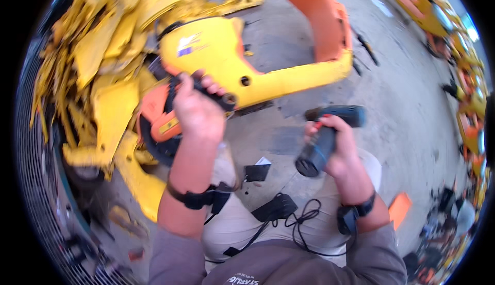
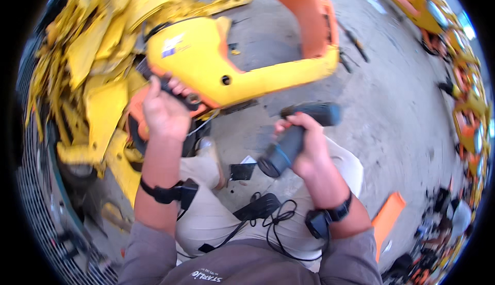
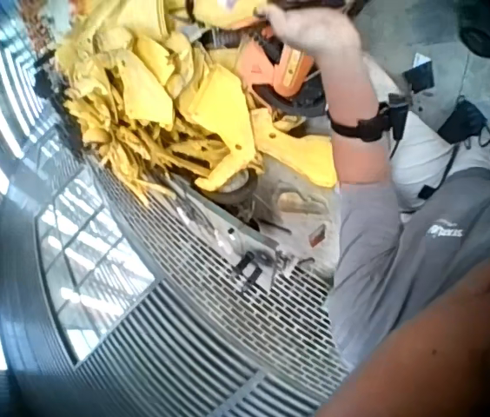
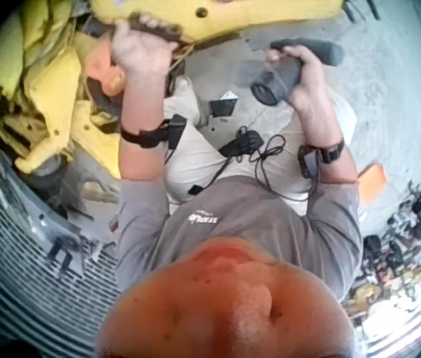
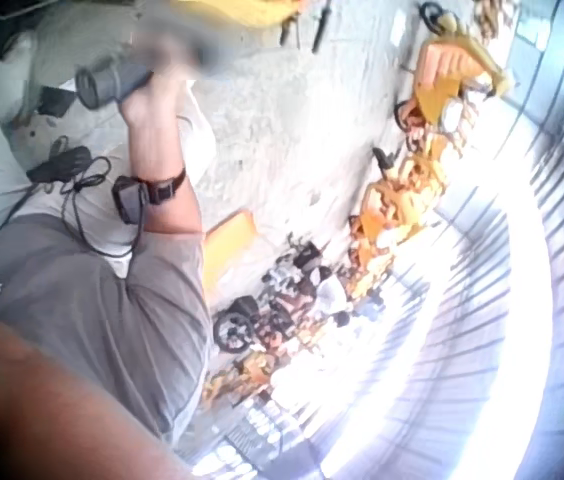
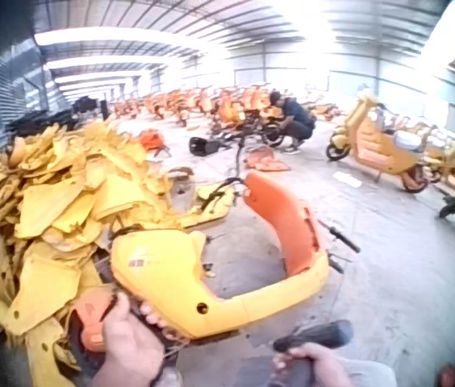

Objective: The person uses a power drill to enlarge or clean a hole in a metal bracket, then holds the bracket and drills into a different section.

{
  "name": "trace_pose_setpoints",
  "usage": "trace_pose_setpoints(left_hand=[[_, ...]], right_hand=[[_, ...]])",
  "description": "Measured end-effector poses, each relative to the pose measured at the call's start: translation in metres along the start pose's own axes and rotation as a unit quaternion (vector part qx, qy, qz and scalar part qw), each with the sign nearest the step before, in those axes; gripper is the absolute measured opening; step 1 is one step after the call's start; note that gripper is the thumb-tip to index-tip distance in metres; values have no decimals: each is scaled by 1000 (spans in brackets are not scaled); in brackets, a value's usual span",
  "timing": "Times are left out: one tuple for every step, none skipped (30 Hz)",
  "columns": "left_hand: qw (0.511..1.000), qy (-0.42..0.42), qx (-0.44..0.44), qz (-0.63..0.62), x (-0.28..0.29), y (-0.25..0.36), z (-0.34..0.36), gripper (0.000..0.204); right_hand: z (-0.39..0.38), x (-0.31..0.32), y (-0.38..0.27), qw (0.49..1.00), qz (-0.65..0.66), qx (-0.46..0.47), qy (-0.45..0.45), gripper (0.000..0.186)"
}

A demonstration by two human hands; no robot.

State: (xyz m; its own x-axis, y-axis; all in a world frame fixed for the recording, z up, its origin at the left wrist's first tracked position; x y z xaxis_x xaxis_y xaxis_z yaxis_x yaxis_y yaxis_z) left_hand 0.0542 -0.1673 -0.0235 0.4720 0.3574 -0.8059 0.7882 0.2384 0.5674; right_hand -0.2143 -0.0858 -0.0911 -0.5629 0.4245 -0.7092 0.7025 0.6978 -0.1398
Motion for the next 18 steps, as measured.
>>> trace_pose_setpoints(left_hand=[[980,-182,52,-67,1,-6,11,31],[978,-187,66,-61,11,3,17,27],[981,-173,76,-48,16,-1,16,25],[984,-154,89,-24,27,-7,14,23],[984,-145,104,0,32,-11,13,22],[983,-144,114,30,39,-13,16,22],[980,-142,129,52,49,-19,20,24],[976,-158,115,93,39,-4,24,26],[971,-171,114,125,28,-10,20,29],[964,-185,111,153,15,-5,14,32],[971,-135,61,185,31,-19,16,31],[960,-139,66,233,16,-30,-7,32],[954,-199,77,211,23,-30,16,28],[941,-255,87,205,35,-35,40,24],[935,-248,109,228,30,-45,29,21],[929,-236,133,253,29,-57,14,20],[923,-223,150,276,26,-65,3,20],[915,-217,166,296,24,-73,-7,22]], right_hand=[[-5,1,0,999,-2,1,37,19],[-6,-10,9,996,-5,13,83,16],[-6,-10,10,995,-7,31,99,11],[-12,-28,11,997,-29,61,38,11],[-5,-20,12,996,-45,72,36,9],[10,-15,20,996,-55,66,37,9],[19,-2,24,995,-59,59,47,8],[28,-5,23,996,-66,50,31,8],[27,-2,19,997,-50,50,22,9],[20,-12,16,996,-65,53,20,10],[8,-4,15,995,-68,72,23,10],[7,9,15,996,-47,65,25,11],[6,9,11,995,-51,71,40,13],[17,8,12,995,-48,74,54,15],[19,15,10,994,-39,83,58,15],[22,24,8,993,-35,84,73,25],[23,27,4,992,-37,86,83,38],[24,29,-1,992,-34,93,83,38]])
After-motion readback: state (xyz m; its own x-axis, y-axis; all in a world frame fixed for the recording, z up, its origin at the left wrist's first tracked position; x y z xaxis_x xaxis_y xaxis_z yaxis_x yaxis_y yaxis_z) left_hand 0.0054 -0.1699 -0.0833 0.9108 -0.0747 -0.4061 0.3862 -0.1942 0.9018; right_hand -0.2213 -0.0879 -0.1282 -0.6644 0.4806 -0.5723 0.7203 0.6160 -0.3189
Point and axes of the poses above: each hand's wrist, its own z-axis towards the middle knuckle, its own x-axis out of the back of the hand, y = z × x, the point moved 10 cm from there along z, towards the middle knuckle, and after that the axes turned 14 degrees about -x, right-handed, at the moved point
